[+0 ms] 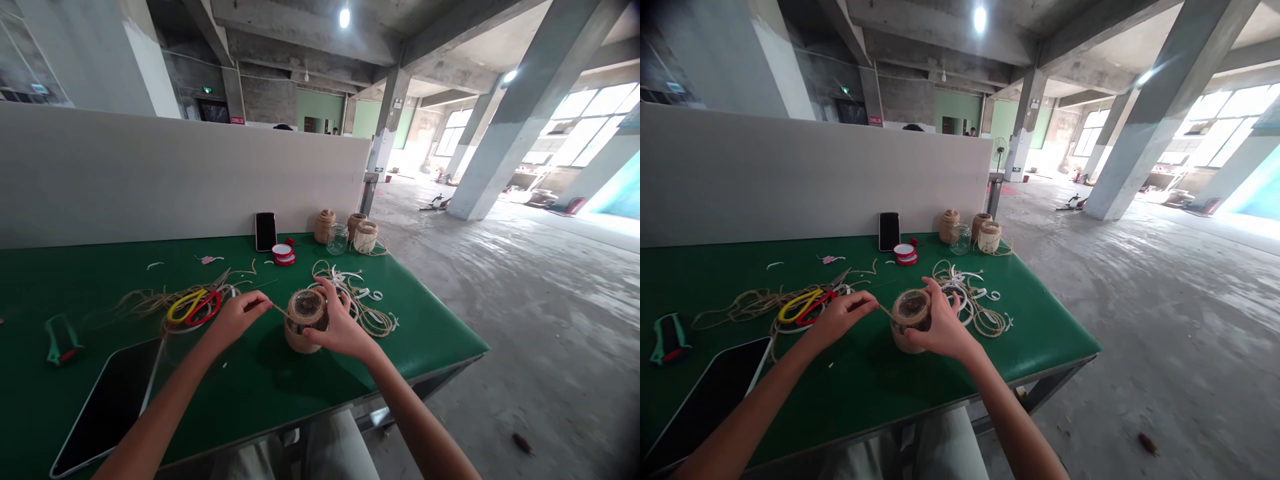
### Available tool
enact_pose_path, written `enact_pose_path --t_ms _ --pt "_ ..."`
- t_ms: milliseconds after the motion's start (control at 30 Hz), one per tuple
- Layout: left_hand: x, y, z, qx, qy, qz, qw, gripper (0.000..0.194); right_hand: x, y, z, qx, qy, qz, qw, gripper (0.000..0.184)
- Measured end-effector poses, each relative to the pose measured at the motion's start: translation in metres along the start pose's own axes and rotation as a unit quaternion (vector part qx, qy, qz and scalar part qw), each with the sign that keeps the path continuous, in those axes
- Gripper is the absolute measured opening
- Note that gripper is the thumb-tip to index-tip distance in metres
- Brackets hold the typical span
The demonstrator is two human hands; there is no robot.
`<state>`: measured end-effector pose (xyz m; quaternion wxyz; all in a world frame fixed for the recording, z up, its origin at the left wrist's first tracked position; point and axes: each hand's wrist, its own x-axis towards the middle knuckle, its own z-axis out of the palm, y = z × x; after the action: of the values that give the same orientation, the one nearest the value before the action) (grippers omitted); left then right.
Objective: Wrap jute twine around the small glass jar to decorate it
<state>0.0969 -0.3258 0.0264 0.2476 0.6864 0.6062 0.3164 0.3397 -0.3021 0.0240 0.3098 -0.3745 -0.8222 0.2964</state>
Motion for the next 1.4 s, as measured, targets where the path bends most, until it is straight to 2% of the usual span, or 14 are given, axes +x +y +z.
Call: enact_pose_path --t_ms 133,300,367,500,600,800,867,1000,1100,1233,1400 --pt "0.000 0.002 0.001 0.005 -0.005 0.005 1.000 0.041 0.000 0.004 -0.003 -0.009 -0.015 -0.011 1.000 0.090" --pt "0.001 0.002 0.002 0.004 0.001 0.012 1.000 0.040 -0.002 0.004 0.009 -0.094 0.067 0.014 0.993 0.112" --pt "0.002 0.001 0.001 0.000 -0.002 0.011 1.000 0.040 -0.002 0.002 0.015 -0.109 0.092 0.017 0.990 0.112" --pt "0.000 0.003 0.001 -0.001 0.000 0.008 1.000 0.039 0.001 -0.001 0.021 -0.102 0.105 0.018 0.989 0.098" --pt "-0.003 0.006 0.001 0.004 0.002 0.010 1.000 0.038 0.001 -0.002 0.017 -0.069 0.079 0.005 0.995 0.096" --pt "-0.007 0.008 0.002 0.014 0.000 0.029 0.999 0.036 0.003 0.000 0.002 0.021 -0.044 -0.043 0.998 0.091" --pt "-0.007 0.008 0.002 0.013 0.001 0.029 1.000 0.036 0.003 0.000 0.002 0.014 -0.038 -0.041 0.998 0.091" --pt "-0.006 0.007 0.003 0.012 0.004 0.025 1.000 0.035 0.001 -0.003 0.014 -0.075 0.065 0.001 0.995 0.111" --pt "-0.005 0.005 0.005 0.010 0.007 0.027 1.000 0.036 0.000 -0.006 0.022 -0.101 0.103 0.011 0.990 0.113" --pt "-0.004 0.005 0.006 0.005 0.013 0.033 0.999 0.036 0.004 -0.006 0.023 -0.068 0.087 -0.006 0.994 0.102" --pt "-0.004 0.007 0.005 0.004 0.013 0.037 0.999 0.036 0.009 -0.002 0.013 0.004 0.015 -0.039 0.999 0.096"
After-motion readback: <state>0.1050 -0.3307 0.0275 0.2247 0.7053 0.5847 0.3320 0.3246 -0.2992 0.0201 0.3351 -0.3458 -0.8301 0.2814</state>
